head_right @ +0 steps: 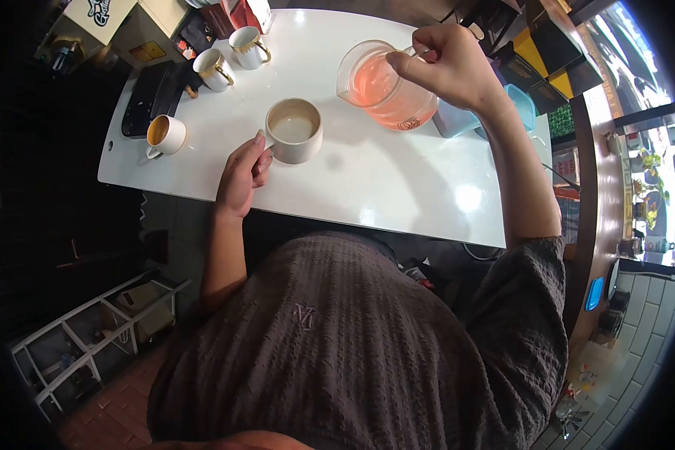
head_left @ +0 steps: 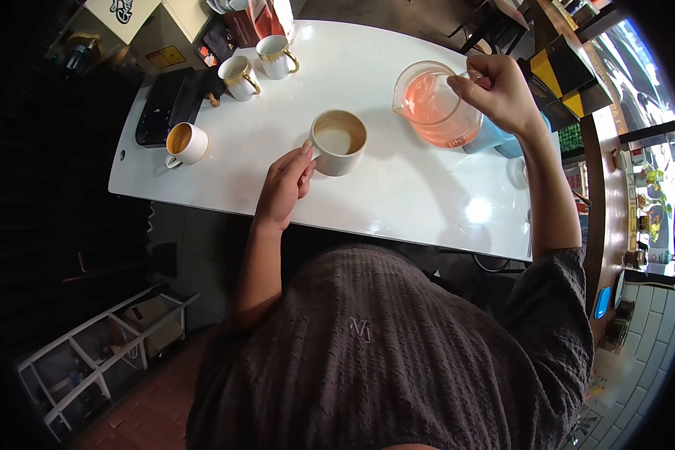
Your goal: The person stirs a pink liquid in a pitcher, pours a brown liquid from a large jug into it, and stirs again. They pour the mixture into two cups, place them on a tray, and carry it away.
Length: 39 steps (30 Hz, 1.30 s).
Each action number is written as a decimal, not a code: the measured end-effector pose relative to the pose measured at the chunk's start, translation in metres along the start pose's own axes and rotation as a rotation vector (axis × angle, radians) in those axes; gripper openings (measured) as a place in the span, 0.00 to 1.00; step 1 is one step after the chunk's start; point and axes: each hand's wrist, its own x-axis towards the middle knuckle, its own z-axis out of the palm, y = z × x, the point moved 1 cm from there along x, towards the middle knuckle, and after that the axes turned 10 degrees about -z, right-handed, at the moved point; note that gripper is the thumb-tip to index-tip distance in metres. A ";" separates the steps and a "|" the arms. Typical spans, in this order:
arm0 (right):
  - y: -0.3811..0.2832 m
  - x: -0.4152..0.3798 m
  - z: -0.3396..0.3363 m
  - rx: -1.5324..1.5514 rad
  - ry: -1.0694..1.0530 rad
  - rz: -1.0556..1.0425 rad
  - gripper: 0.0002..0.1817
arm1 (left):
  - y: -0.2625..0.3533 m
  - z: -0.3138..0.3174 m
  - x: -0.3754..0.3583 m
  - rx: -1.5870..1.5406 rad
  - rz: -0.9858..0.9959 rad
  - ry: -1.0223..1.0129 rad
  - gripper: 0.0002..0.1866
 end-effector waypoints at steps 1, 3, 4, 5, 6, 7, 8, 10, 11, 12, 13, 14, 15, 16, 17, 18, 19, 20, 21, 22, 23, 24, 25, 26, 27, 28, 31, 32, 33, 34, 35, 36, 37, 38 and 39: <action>-0.001 0.001 0.001 -0.035 -0.007 -0.025 0.28 | 0.000 0.001 0.000 0.003 -0.003 -0.007 0.20; -0.003 0.004 0.003 -0.068 -0.017 -0.053 0.29 | -0.002 0.003 0.002 0.002 0.002 -0.020 0.21; -0.004 0.005 0.003 -0.084 -0.038 -0.057 0.29 | -0.003 0.003 0.003 0.004 0.004 -0.035 0.21; -0.006 0.007 0.004 -0.100 -0.058 -0.060 0.29 | -0.004 0.004 0.003 0.002 0.006 -0.032 0.21; -0.010 0.008 0.004 -0.099 -0.060 -0.063 0.29 | -0.004 0.005 0.004 -0.007 0.004 -0.030 0.21; -0.015 0.009 0.005 -0.117 -0.074 -0.059 0.27 | -0.005 0.005 0.005 -0.015 0.001 -0.028 0.21; -0.019 0.010 0.006 -0.135 -0.088 -0.054 0.26 | -0.006 0.005 0.005 -0.016 0.001 -0.027 0.21; -0.019 0.013 0.006 -0.168 -0.102 -0.075 0.27 | -0.008 0.004 0.007 -0.023 -0.006 -0.037 0.21; -0.019 0.014 0.007 -0.201 -0.115 -0.095 0.28 | -0.009 0.003 0.008 -0.025 -0.008 -0.036 0.21; -0.020 0.014 0.008 -0.199 -0.118 -0.095 0.28 | -0.011 0.002 0.009 -0.031 -0.011 -0.043 0.19; -0.021 0.015 0.009 -0.212 -0.131 -0.093 0.27 | -0.013 0.001 0.010 -0.037 -0.013 -0.050 0.18; -0.022 0.016 0.009 -0.226 -0.145 -0.093 0.27 | -0.015 0.001 0.011 -0.038 -0.014 -0.049 0.18; -0.025 0.016 0.010 -0.224 -0.147 -0.093 0.27 | -0.017 0.001 0.012 -0.042 -0.009 -0.040 0.19; -0.028 0.017 0.011 -0.218 -0.144 -0.087 0.26 | -0.018 0.002 0.012 -0.045 -0.003 -0.031 0.20; -0.030 0.017 0.012 -0.212 -0.141 -0.081 0.26 | -0.019 0.002 0.013 -0.046 -0.004 -0.030 0.20; -0.031 0.017 0.013 -0.211 -0.143 -0.081 0.26 | -0.021 0.002 0.013 -0.048 -0.004 -0.033 0.20; -0.030 0.017 0.014 -0.215 -0.152 -0.078 0.26 | -0.022 0.003 0.013 -0.050 -0.004 -0.037 0.19; -0.030 0.018 0.015 -0.219 -0.161 -0.074 0.26 | -0.023 0.003 0.013 -0.052 -0.005 -0.036 0.19; -0.031 0.018 0.016 -0.218 -0.164 -0.074 0.26 | -0.025 0.003 0.015 -0.061 -0.006 -0.051 0.19; -0.032 0.019 0.016 -0.223 -0.176 -0.068 0.26 | -0.026 0.003 0.015 -0.070 -0.007 -0.065 0.19; -0.032 0.019 0.017 -0.228 -0.189 -0.064 0.26 | -0.027 0.004 0.016 -0.073 -0.009 -0.063 0.19; -0.032 0.019 0.018 -0.226 -0.192 -0.065 0.26 | -0.028 0.004 0.017 -0.074 -0.022 -0.080 0.18; -0.031 0.018 0.020 -0.221 -0.187 -0.067 0.26 | -0.029 0.005 0.017 -0.076 -0.037 -0.098 0.18; -0.030 0.017 0.021 -0.217 -0.182 -0.069 0.26 | -0.030 0.006 0.017 -0.078 -0.038 -0.097 0.18; -0.029 0.016 0.023 -0.217 -0.184 -0.069 0.26 | -0.030 0.007 0.016 -0.070 -0.044 -0.090 0.17; -0.026 0.015 0.025 -0.196 -0.173 -0.079 0.26 | -0.030 0.009 0.016 -0.061 -0.050 -0.084 0.17; -0.026 0.013 0.027 -0.182 -0.165 -0.091 0.27 | -0.027 0.013 0.014 -0.049 -0.044 -0.087 0.17; -0.026 0.014 0.027 -0.190 -0.167 -0.094 0.27 | -0.028 0.014 0.015 -0.050 -0.045 -0.087 0.17; -0.026 0.014 0.027 -0.189 -0.168 -0.094 0.27 | -0.029 0.015 0.015 -0.050 -0.041 -0.096 0.17; -0.026 0.014 0.027 -0.197 -0.184 -0.090 0.27 | -0.030 0.016 0.016 -0.051 -0.038 -0.105 0.17; -0.026 0.014 0.027 -0.205 -0.199 -0.086 0.27 | -0.030 0.017 0.016 -0.052 -0.039 -0.107 0.17; -0.026 0.013 0.026 -0.207 -0.200 -0.084 0.27 | -0.031 0.018 0.017 -0.054 -0.042 -0.111 0.18; -0.025 0.013 0.027 -0.209 -0.198 -0.091 0.27 | -0.032 0.019 0.018 -0.056 -0.047 -0.115 0.18; -0.025 0.013 0.027 -0.212 -0.195 -0.097 0.26 | -0.032 0.019 0.019 -0.058 -0.048 -0.117 0.18; -0.025 0.013 0.027 -0.213 -0.197 -0.096 0.26 | -0.033 0.019 0.019 -0.060 -0.050 -0.122 0.18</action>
